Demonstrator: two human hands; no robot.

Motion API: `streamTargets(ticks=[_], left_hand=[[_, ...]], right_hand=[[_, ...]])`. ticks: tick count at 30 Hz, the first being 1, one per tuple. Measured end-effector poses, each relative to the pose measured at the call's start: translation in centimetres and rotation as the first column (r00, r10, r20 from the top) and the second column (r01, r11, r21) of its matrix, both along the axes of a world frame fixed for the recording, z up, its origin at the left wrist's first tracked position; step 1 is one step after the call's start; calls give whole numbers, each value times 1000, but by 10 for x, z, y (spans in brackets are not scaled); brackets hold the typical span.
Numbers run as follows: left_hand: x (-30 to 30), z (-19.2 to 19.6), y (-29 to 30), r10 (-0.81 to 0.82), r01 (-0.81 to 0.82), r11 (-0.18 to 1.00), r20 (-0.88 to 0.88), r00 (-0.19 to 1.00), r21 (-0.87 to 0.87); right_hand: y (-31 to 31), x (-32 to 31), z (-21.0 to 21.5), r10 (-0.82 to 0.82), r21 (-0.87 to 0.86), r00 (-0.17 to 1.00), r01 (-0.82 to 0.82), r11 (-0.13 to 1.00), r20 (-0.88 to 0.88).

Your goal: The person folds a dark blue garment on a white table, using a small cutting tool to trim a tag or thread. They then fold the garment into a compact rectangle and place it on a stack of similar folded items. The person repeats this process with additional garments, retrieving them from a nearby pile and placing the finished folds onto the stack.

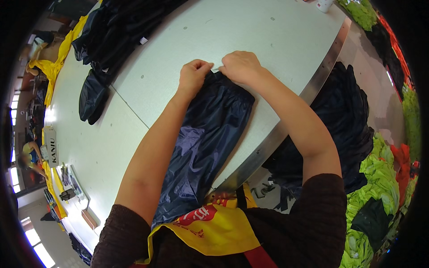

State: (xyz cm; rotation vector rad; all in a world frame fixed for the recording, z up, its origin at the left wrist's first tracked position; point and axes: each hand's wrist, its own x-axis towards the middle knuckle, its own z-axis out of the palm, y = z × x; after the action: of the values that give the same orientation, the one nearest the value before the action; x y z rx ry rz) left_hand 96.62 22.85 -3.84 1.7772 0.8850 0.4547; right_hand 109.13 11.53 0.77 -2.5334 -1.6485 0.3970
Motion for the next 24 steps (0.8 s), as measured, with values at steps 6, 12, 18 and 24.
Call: streamTargets(ticks=[6, 12, 18, 24], left_hand=[[-89, 32, 38, 412, -389, 911, 322, 852, -136], [-303, 25, 5, 193, -6, 873, -333, 923, 488], [-412, -1, -15, 413, -23, 748, -438, 798, 664], [-442, -14, -12, 592, -169, 573, -263, 762, 802]], right_hand=[[-42, 68, -56, -302, 196, 948, 280, 940, 97], [-86, 49, -74, -153, 600, 988, 132, 789, -16], [-84, -16, -69, -147, 119, 602, 379, 918, -785], [-39, -43, -43, 124, 452, 739, 263, 852, -662]])
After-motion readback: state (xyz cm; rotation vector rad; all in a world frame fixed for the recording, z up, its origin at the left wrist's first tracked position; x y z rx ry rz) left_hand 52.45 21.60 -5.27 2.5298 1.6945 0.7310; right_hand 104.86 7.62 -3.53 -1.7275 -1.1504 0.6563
